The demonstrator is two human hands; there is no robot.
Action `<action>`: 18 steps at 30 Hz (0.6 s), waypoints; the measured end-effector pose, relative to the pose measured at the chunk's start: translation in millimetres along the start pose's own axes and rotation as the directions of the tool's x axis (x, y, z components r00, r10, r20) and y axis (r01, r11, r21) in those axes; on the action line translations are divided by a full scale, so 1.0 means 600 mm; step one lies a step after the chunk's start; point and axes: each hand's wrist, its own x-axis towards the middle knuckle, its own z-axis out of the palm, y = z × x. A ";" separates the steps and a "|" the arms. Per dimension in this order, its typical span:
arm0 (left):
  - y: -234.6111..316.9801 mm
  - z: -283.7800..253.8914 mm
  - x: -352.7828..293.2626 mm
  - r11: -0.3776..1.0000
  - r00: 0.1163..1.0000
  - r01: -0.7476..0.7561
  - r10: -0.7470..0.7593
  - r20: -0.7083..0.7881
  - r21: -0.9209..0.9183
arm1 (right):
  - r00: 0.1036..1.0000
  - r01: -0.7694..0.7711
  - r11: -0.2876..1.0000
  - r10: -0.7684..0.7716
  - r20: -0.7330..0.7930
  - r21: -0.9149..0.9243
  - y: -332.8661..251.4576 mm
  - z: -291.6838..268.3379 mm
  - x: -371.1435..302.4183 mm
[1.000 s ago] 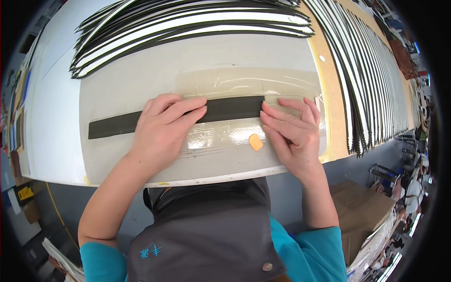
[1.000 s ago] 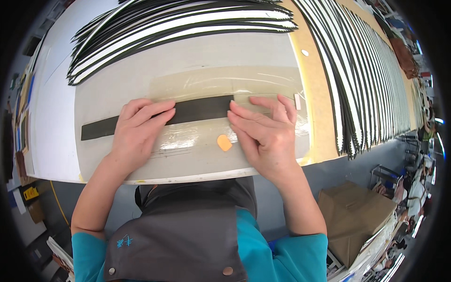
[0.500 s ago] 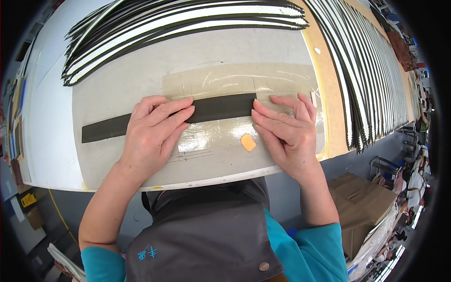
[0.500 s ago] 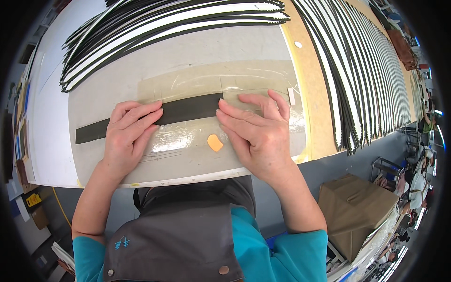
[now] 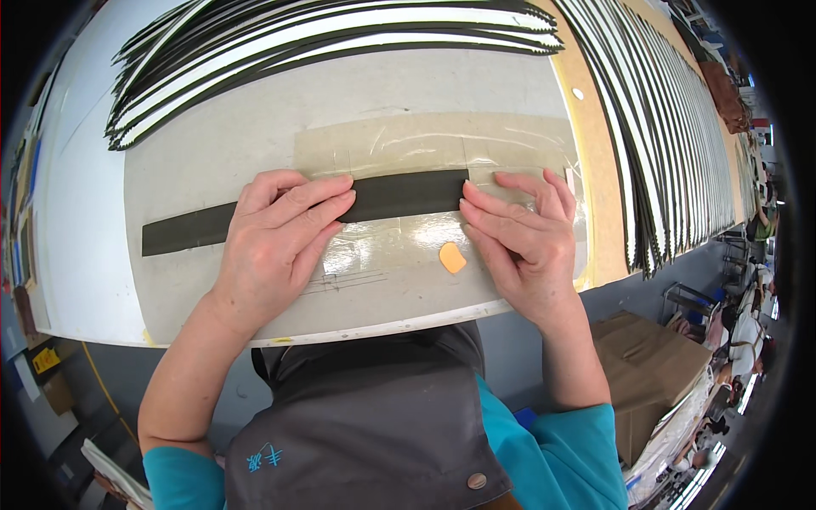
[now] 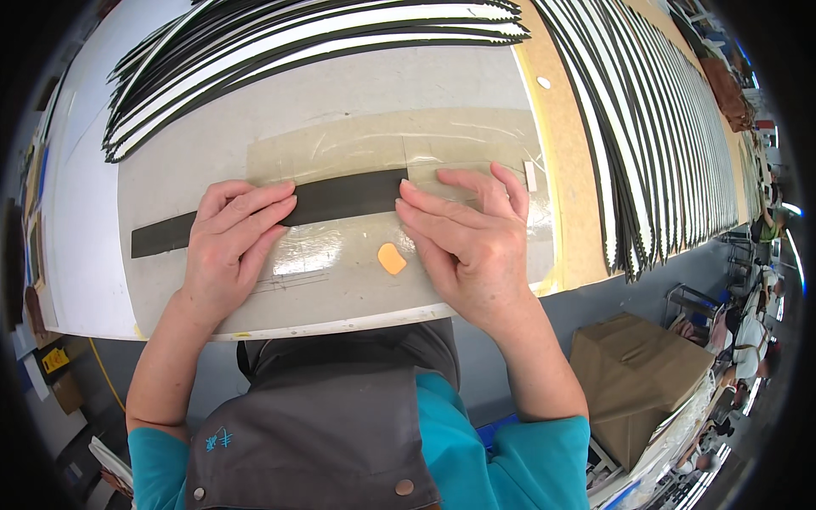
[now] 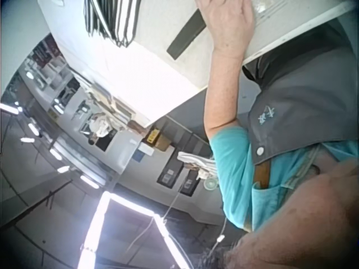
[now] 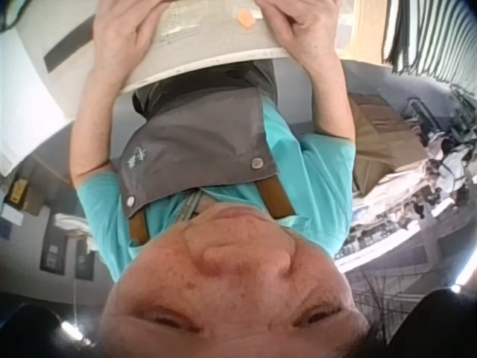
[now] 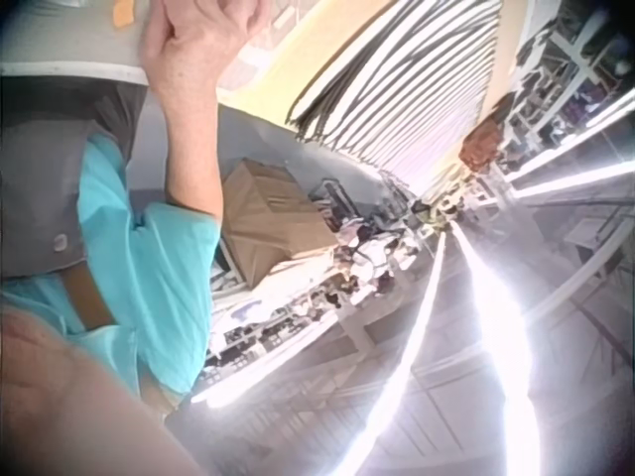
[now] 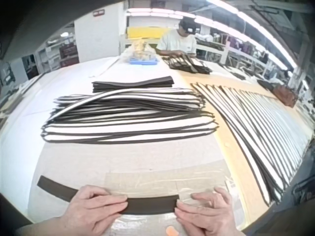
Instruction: The person repeatedly picks up long, thin, serrated strips from a pile, places them on a workbench, and uses a small orange tool to rub or press along the surface of each strip. The person then sets the treated strip aside and repeats the process with the next strip from the pile.
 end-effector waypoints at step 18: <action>-0.011 0.005 -0.017 0.998 0.993 0.004 -0.011 -0.119 -0.065 | 0.997 -0.015 0.998 0.019 0.072 -0.055 -0.007 0.002 0.000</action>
